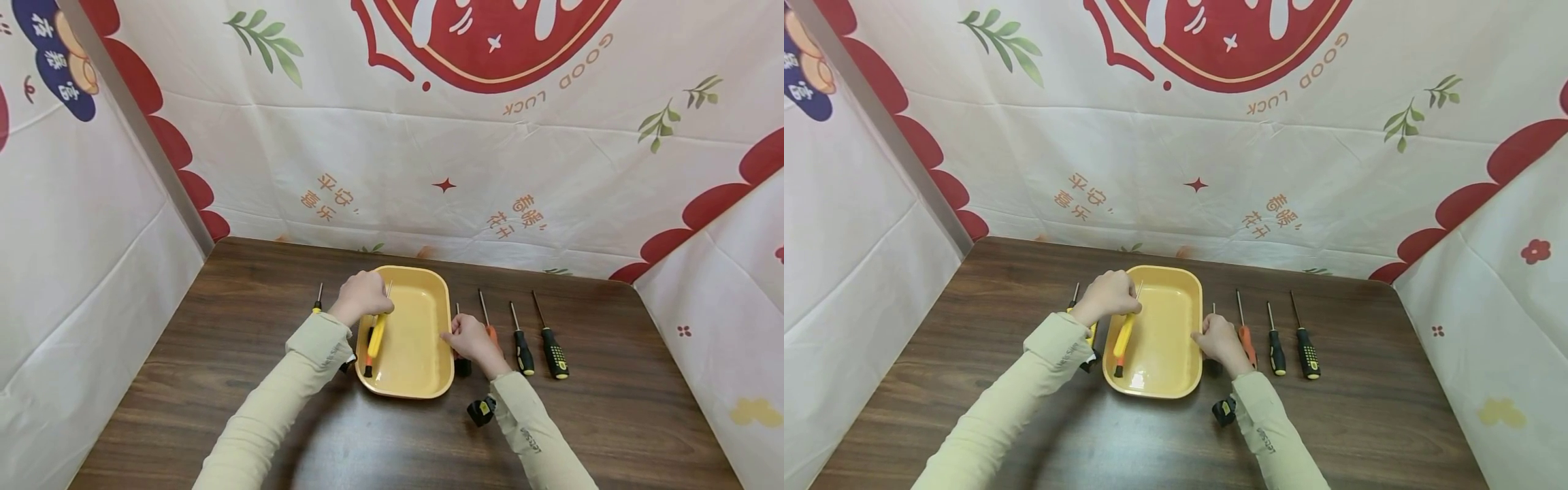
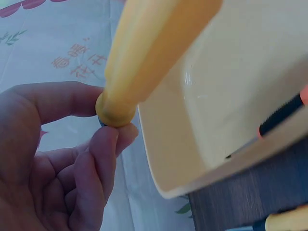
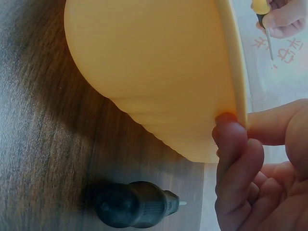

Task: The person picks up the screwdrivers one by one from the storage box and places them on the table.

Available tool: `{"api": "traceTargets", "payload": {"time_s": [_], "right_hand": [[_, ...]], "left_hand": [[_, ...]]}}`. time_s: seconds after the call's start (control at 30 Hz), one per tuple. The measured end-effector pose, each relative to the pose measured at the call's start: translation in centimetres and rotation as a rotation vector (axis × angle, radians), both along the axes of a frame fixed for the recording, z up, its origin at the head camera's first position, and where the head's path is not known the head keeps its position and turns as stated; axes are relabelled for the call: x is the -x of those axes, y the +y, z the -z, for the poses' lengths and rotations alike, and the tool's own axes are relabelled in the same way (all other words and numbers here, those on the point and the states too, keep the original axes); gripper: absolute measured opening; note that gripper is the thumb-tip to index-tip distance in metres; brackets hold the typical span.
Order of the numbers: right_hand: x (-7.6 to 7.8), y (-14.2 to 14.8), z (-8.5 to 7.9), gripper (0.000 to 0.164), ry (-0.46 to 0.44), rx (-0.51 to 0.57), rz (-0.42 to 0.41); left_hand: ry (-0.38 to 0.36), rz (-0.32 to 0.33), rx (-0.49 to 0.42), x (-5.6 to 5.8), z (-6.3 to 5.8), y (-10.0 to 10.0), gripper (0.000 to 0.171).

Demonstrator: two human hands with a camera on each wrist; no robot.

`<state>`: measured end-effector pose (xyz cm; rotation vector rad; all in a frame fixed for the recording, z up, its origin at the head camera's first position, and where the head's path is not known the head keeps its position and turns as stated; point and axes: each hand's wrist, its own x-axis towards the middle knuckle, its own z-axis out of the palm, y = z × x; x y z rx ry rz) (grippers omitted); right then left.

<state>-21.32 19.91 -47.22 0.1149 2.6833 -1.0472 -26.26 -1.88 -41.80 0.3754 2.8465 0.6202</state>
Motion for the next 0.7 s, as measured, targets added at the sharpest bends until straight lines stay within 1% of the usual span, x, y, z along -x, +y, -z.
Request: {"api": "traceTargets", "payload": {"time_s": [0.17, 0.33, 0.57, 0.7], "right_hand": [[0.1, 0.1, 0.2, 0.019, -0.001, 0.002, -0.003], [0.1, 0.0, 0.1, 0.019, 0.005, -0.001, -0.004], [0.1, 0.0, 0.2, 0.02, 0.005, -0.005, -0.004], [0.1, 0.0, 0.2, 0.02, 0.005, -0.007, -0.007]], "left_hand": [[-0.009, -0.014, -0.009, 0.1, -0.1, -1.0, 0.029], [-0.003, -0.023, -0.021, 0.2, -0.2, -2.0, 0.03], [-0.036, -0.065, -0.029, 0.4, 0.1, -3.5, 0.031], [-0.042, -0.086, -0.024, 0.4, 0.3, -4.4, 0.034]]}}
